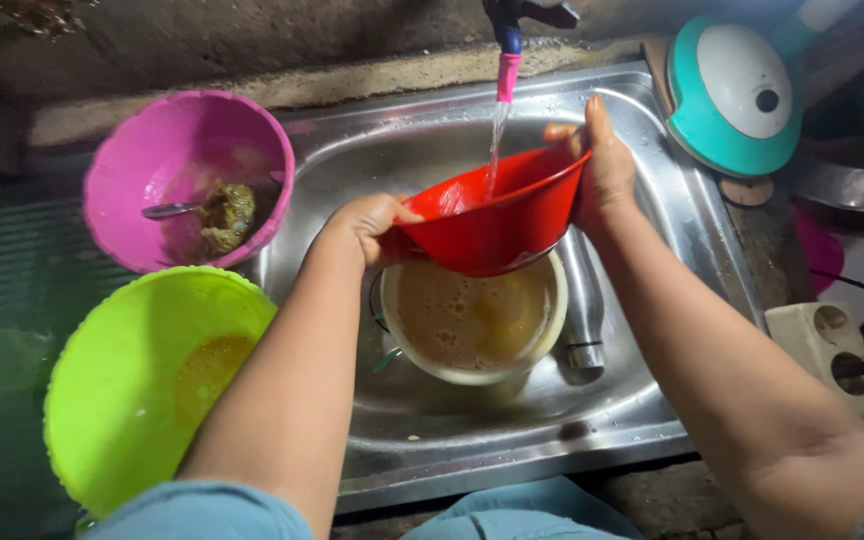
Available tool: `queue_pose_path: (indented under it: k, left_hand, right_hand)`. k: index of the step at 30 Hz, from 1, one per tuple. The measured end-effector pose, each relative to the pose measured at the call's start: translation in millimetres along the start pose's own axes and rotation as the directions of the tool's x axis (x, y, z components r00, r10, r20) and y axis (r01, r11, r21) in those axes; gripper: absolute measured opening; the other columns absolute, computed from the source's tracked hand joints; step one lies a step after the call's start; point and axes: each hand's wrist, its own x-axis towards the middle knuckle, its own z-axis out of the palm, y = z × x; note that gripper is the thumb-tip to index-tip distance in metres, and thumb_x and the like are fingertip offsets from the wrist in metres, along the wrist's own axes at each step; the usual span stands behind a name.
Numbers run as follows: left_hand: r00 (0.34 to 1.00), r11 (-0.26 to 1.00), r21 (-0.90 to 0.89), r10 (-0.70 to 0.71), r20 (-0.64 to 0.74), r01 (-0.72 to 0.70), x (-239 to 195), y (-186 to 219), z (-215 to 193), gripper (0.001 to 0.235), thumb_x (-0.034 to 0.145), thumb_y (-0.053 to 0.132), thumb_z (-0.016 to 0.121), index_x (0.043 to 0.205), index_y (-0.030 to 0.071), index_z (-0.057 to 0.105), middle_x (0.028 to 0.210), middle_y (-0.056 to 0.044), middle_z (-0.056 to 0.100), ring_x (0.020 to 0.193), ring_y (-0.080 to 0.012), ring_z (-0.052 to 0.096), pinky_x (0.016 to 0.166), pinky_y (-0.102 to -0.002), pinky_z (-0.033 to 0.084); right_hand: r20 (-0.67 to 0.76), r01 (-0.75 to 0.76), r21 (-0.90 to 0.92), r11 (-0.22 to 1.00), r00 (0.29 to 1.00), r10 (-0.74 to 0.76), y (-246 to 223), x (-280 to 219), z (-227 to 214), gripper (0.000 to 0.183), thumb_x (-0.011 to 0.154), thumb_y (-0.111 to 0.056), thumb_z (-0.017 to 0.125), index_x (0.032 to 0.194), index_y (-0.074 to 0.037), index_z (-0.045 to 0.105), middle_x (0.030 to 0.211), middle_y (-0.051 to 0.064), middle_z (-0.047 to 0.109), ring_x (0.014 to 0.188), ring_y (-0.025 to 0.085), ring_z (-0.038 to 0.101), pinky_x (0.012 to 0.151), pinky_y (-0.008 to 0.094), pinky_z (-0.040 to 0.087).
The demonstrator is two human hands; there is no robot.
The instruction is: The person washes a red bowl and a green bowl in a kitchen sink using running water and a sponge. They rinse each bowl thoroughly and place them on a dish rack to dry.
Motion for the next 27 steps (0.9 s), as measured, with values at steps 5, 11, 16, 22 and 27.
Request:
queue_pose_path:
  k: [5, 11, 16, 22, 27]
  left_hand:
    - [0.989, 0.986, 0.135, 0.109, -0.098, -0.095, 51, -14, 37, 0.032, 0.090, -0.004, 0.066, 0.121, 0.001, 0.070, 0.112, -0.019, 0.077, 0.103, -0.0341, 0.076, 0.088, -0.049, 0.060]
    - [0.971, 0.963, 0.133, 0.238, -0.003, -0.236, 59, -14, 68, 0.028, 0.092, -0.001, 0.066, 0.120, 0.005, 0.065, 0.103, -0.018, 0.073, 0.089, -0.0302, 0.074, 0.075, -0.049, 0.064]
    - [0.985, 0.973, 0.156, 0.166, 0.042, -0.170, 34, -5, 71, 0.029, 0.086, -0.003, 0.062, 0.114, 0.002, 0.069, 0.102, -0.015, 0.074, 0.093, -0.0289, 0.074, 0.085, -0.046, 0.062]
    - [0.987, 0.981, -0.157, 0.131, 0.094, -0.115, -23, -21, 77, 0.038, 0.066, 0.003, 0.063, 0.103, 0.005, 0.070, 0.104, -0.012, 0.073, 0.096, -0.0280, 0.070, 0.095, -0.043, 0.055]
    - [0.943, 0.855, -0.400, 0.278, -0.182, -0.329, -45, -20, 93, 0.040, 0.061, 0.007, 0.060, 0.100, 0.005, 0.067, 0.098, -0.010, 0.069, 0.091, -0.0285, 0.066, 0.090, -0.042, 0.055]
  right_hand:
    - [0.201, 0.302, -0.304, 0.904, 0.947, -0.248, -61, -37, 23, 0.038, 0.102, -0.040, 0.071, 0.099, -0.004, 0.062, 0.102, 0.009, 0.069, 0.087, 0.014, 0.063, 0.078, 0.030, 0.054]
    - [-0.179, -0.355, -0.688, 0.633, 0.928, 0.327, -110, -82, 26, 0.043, 0.099, -0.030, 0.061, 0.140, -0.019, 0.057, 0.115, 0.009, 0.069, 0.085, 0.021, 0.064, 0.063, 0.036, 0.052]
    - [-0.207, -0.373, -0.459, 0.806, 0.927, 0.312, -96, -82, 13, 0.042, 0.099, -0.011, 0.048, 0.139, -0.016, 0.062, 0.126, 0.010, 0.071, 0.107, 0.024, 0.072, 0.085, 0.038, 0.061]
    - [-0.225, -0.300, -0.291, 0.909, 0.944, 0.239, -56, -63, -6, 0.042, 0.096, -0.004, 0.044, 0.135, -0.013, 0.057, 0.128, 0.011, 0.067, 0.113, 0.028, 0.070, 0.088, 0.044, 0.062]
    - [0.394, 0.384, -0.913, -0.141, 0.733, -0.555, -2, -55, 3, 0.046, 0.081, -0.009, 0.067, 0.125, -0.001, 0.061, 0.122, 0.020, 0.066, 0.114, 0.040, 0.061, 0.098, 0.050, 0.048]
